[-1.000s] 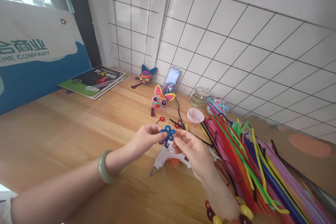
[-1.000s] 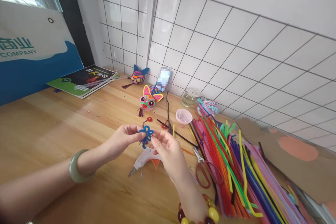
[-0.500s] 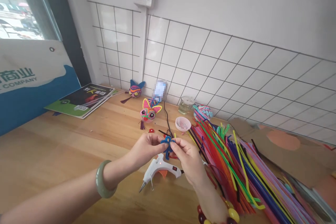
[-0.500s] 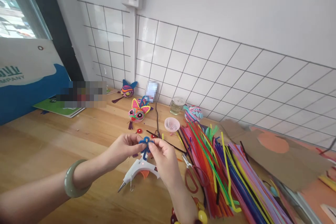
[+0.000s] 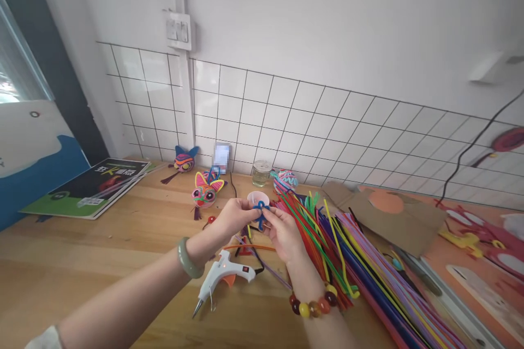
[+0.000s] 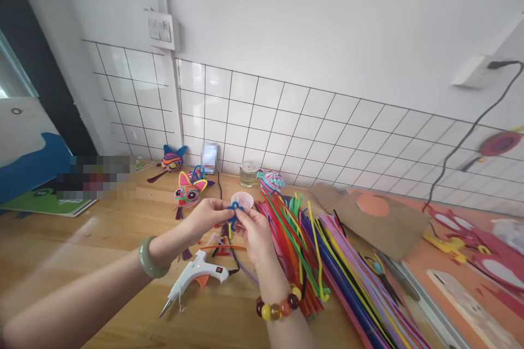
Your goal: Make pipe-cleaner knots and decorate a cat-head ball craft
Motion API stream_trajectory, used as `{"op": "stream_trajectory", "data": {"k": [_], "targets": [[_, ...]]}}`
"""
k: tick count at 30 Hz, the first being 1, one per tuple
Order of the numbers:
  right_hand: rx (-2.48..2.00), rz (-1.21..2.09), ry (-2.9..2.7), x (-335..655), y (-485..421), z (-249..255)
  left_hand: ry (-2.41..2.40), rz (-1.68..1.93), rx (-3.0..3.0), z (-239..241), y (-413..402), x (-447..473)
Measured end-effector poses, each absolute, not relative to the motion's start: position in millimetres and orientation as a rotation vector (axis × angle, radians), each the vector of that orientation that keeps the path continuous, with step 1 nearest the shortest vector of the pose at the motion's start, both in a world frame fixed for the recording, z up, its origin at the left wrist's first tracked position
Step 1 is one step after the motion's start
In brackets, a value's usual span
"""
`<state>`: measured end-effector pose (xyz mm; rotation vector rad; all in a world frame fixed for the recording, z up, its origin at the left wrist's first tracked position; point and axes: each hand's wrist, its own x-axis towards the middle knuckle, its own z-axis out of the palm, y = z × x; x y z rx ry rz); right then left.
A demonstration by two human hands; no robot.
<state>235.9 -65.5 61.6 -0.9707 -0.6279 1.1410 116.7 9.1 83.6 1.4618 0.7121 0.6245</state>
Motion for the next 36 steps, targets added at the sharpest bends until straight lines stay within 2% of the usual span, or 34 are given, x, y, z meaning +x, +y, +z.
{"op": "stream_trajectory", "data": {"k": [6, 15, 36], "targets": [[-1.049, 1.057, -0.665, 227, -63, 59, 0.588, 0.559, 1.324, 76, 11, 103], [-1.104, 1.035, -0.671, 221, -62, 56, 0.648, 0.5, 1.151, 71, 18, 94], [-1.132, 1.05, -0.631, 216, -55, 37, 0.745, 0.565, 1.269, 56, 29, 98]]}}
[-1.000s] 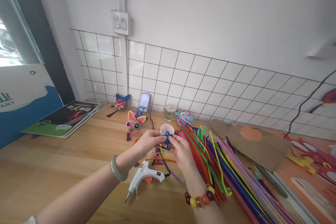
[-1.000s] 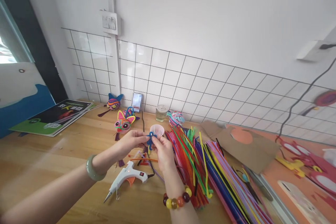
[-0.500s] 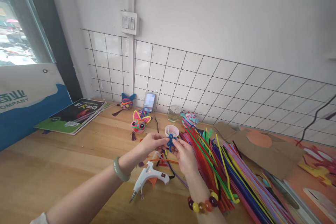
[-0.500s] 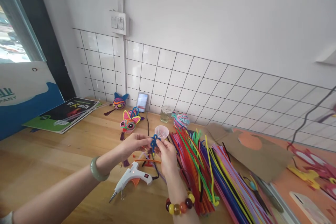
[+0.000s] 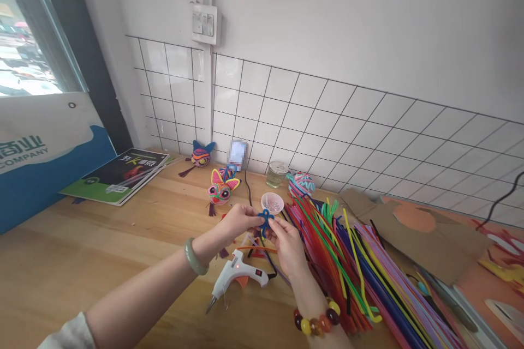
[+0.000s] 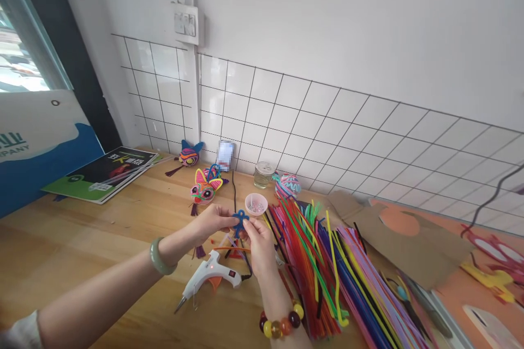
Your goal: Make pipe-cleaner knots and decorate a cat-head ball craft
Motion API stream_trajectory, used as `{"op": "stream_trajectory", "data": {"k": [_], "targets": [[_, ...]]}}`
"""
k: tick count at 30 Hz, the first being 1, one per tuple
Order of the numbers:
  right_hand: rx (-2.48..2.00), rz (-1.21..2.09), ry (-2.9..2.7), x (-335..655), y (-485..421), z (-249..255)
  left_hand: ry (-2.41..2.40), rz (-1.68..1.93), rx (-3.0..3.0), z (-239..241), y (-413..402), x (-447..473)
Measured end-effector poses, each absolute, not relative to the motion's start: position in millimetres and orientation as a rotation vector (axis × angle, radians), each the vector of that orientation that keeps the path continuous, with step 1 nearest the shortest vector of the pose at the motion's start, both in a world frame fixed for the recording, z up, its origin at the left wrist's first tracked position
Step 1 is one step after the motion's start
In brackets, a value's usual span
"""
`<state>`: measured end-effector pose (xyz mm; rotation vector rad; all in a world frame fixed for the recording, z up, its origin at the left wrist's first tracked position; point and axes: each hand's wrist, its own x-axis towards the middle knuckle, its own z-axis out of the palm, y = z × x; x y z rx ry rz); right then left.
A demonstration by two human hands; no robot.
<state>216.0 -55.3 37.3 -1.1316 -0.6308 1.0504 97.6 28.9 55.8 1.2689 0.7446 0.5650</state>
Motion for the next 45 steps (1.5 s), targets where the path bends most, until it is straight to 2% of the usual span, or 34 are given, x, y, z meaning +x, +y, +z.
{"op": "stream_trajectory", "data": {"k": [14, 24, 45], "targets": [[-1.15, 1.19, -0.646, 221, -54, 33, 0.688, 0.555, 1.207, 37, 36, 91], [-1.105, 0.988, -0.585, 234, -53, 29, 0.734, 0.586, 1.224, 34, 42, 79], [-1.331, 1.026, -0.842, 206, -63, 28, 0.671, 0.475, 1.431, 46, 28, 62]]}}
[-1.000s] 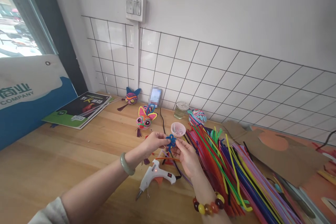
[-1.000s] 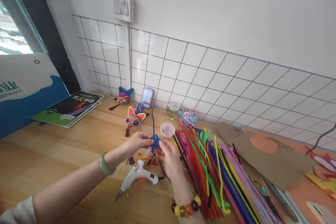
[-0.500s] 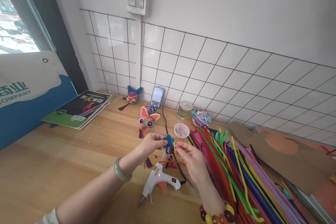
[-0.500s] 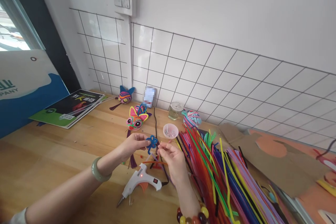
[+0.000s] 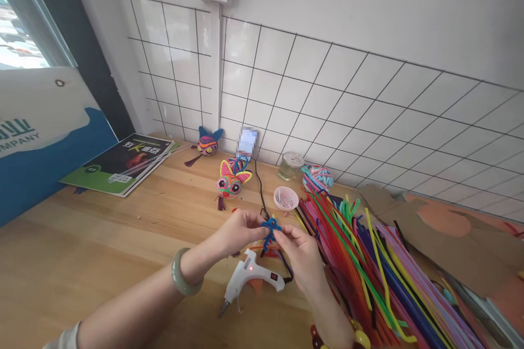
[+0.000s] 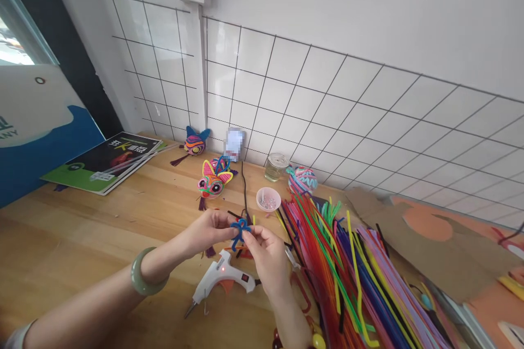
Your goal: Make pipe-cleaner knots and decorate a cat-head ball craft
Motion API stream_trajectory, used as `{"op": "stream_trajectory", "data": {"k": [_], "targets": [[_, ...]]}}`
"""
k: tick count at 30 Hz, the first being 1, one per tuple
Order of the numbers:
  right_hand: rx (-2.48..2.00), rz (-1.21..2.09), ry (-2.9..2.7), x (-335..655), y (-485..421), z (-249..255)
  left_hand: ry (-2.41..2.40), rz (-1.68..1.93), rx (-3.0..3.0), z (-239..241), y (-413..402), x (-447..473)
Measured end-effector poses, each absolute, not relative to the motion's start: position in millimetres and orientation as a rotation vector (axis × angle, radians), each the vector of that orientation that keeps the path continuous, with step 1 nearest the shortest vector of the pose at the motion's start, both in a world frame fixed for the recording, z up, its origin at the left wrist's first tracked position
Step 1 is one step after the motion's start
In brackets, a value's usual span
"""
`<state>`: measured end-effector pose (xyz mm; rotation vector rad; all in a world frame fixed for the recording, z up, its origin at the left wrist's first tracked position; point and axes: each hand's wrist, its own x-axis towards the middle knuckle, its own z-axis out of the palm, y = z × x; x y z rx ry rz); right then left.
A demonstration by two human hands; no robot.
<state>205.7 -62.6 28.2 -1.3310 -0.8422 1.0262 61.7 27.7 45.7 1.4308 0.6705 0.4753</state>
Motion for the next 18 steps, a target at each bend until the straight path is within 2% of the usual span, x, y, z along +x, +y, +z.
{"op": "stream_trajectory", "data": {"k": [12, 18], "targets": [[-1.451, 0.935, -1.085, 205, -67, 35, 0.746, 0.341, 1.442, 47, 30, 59], [-1.492, 0.726, -1.172, 198, -68, 37, 0.764, 0.316, 1.457, 45, 31, 59]]}}
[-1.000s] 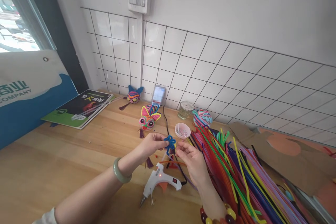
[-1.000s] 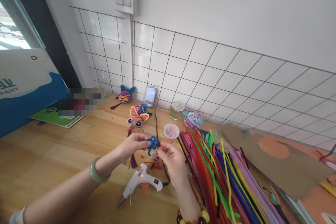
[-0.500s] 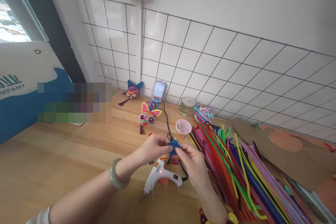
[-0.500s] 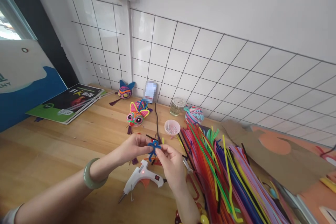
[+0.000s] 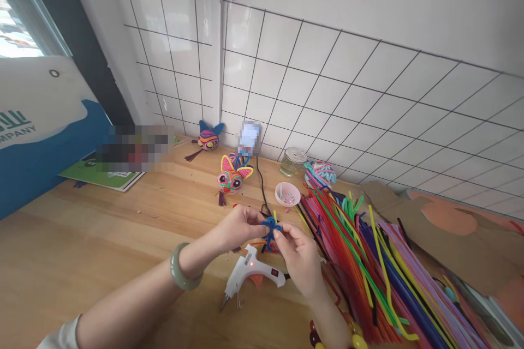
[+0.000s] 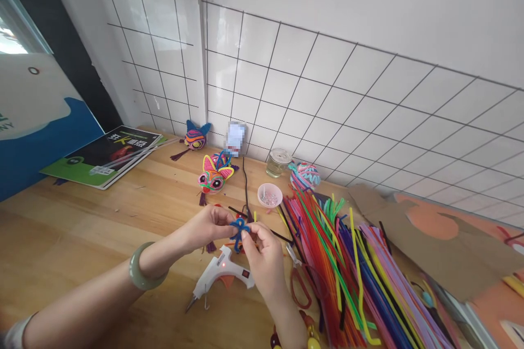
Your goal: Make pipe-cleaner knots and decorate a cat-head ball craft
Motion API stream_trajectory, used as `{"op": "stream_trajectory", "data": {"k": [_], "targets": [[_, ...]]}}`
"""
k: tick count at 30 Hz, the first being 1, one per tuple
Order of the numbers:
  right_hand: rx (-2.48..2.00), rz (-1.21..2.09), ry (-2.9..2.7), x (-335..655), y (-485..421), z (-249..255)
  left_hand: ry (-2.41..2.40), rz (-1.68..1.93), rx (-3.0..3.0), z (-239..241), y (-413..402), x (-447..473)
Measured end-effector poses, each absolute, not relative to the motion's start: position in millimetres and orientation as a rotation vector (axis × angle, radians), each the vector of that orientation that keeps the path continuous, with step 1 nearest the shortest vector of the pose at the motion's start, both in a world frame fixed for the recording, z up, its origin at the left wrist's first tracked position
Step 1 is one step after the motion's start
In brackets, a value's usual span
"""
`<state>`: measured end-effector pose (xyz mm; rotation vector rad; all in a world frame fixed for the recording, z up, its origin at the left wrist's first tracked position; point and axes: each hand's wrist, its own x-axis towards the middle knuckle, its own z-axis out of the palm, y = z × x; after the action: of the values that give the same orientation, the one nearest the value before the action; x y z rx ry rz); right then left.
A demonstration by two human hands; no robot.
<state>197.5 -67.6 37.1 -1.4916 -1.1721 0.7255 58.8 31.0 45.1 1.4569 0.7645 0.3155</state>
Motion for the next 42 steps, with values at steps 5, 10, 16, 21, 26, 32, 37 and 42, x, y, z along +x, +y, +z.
{"op": "stream_trajectory", "data": {"k": [5, 10, 16, 21, 26, 32, 37, 42], "targets": [[-1.491, 0.802, -1.048, 196, -67, 35, 0.743, 0.34, 1.439, 45, 31, 59], [-1.387, 1.017, -0.791, 199, -63, 30, 0.67, 0.335, 1.382, 47, 33, 56], [-1.364, 1.076, -0.732, 197, -61, 30, 0.671, 0.369, 1.273, 43, 37, 58], [-1.365, 1.082, -0.723, 194, -61, 32, 0.713, 0.387, 1.238, 41, 35, 61], [-1.364, 1.067, -0.74, 195, -61, 30, 0.697, 0.403, 1.159, 43, 34, 63], [-1.369, 1.044, -0.767, 199, -60, 26, 0.698, 0.384, 1.197, 42, 33, 62], [-1.363, 1.06, -0.776, 199, -60, 24, 0.782, 0.324, 1.358, 43, 31, 61], [-1.329, 1.096, -0.75, 197, -60, 27, 0.768, 0.335, 1.376, 42, 30, 61]]}}
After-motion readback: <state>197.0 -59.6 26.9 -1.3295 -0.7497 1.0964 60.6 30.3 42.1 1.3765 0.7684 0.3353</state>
